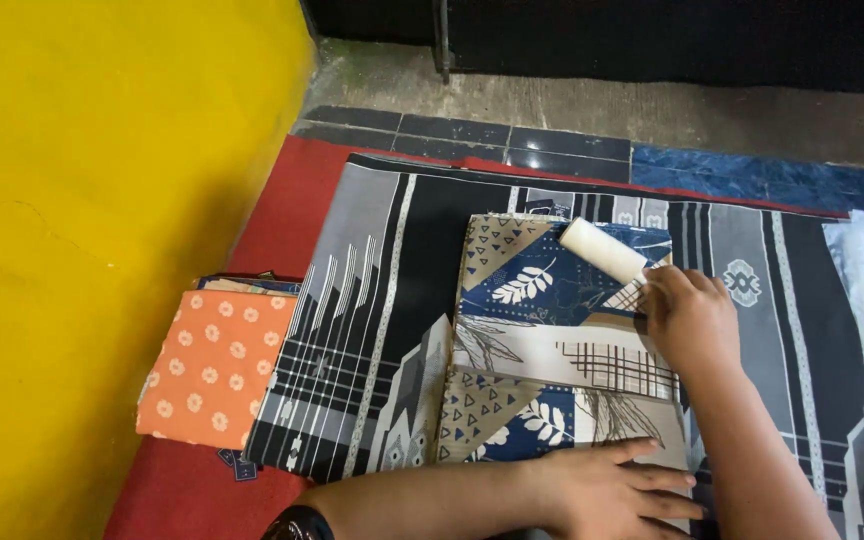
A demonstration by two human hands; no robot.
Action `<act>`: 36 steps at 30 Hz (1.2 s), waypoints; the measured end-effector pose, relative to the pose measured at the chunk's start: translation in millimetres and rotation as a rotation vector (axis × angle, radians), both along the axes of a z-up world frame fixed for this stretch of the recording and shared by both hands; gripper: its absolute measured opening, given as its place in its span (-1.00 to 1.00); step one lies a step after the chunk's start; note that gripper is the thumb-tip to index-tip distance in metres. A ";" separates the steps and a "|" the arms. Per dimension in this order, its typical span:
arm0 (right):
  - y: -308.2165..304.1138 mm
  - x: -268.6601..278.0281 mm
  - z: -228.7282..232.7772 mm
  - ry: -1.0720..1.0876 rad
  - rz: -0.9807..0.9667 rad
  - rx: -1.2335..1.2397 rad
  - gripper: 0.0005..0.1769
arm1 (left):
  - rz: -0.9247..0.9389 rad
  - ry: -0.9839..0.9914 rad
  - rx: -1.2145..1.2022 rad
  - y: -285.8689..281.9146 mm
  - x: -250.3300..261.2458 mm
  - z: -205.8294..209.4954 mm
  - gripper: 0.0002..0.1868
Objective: Cleaning fabric pieces with a lint roller and folding them into a neat stack.
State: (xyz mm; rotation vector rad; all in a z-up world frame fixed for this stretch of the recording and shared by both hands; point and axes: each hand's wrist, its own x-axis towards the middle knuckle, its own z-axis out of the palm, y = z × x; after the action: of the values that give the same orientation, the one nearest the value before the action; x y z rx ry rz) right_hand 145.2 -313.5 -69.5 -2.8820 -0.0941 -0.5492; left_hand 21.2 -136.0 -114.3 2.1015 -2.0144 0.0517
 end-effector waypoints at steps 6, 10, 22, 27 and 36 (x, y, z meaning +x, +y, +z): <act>20.3 -48.7 37.5 0.248 0.251 0.339 -0.67 | -0.097 0.033 0.078 -11.2 5.7 -11.4 -0.35; 34.7 -85.1 28.4 0.501 0.402 0.321 -0.76 | -0.075 0.142 0.075 -18.0 4.8 -33.5 -0.48; 46.6 31.2 0.2 -0.099 0.104 0.006 -0.78 | 0.000 -0.001 -0.022 -1.5 -0.9 6.6 -0.40; 68.9 -31.0 34.9 0.228 0.490 0.369 -0.71 | -0.073 0.100 0.132 -11.7 4.9 0.1 -0.39; 88.0 -26.4 14.1 0.123 0.553 0.208 -0.89 | -0.003 0.213 -0.088 4.3 -3.9 3.3 -0.44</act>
State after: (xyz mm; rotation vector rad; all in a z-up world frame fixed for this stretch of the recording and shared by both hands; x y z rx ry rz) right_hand 118.8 -225.5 -55.3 -2.5157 -0.7383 -0.2549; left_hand 17.4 -131.7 -111.0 1.9592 -1.8569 -0.0794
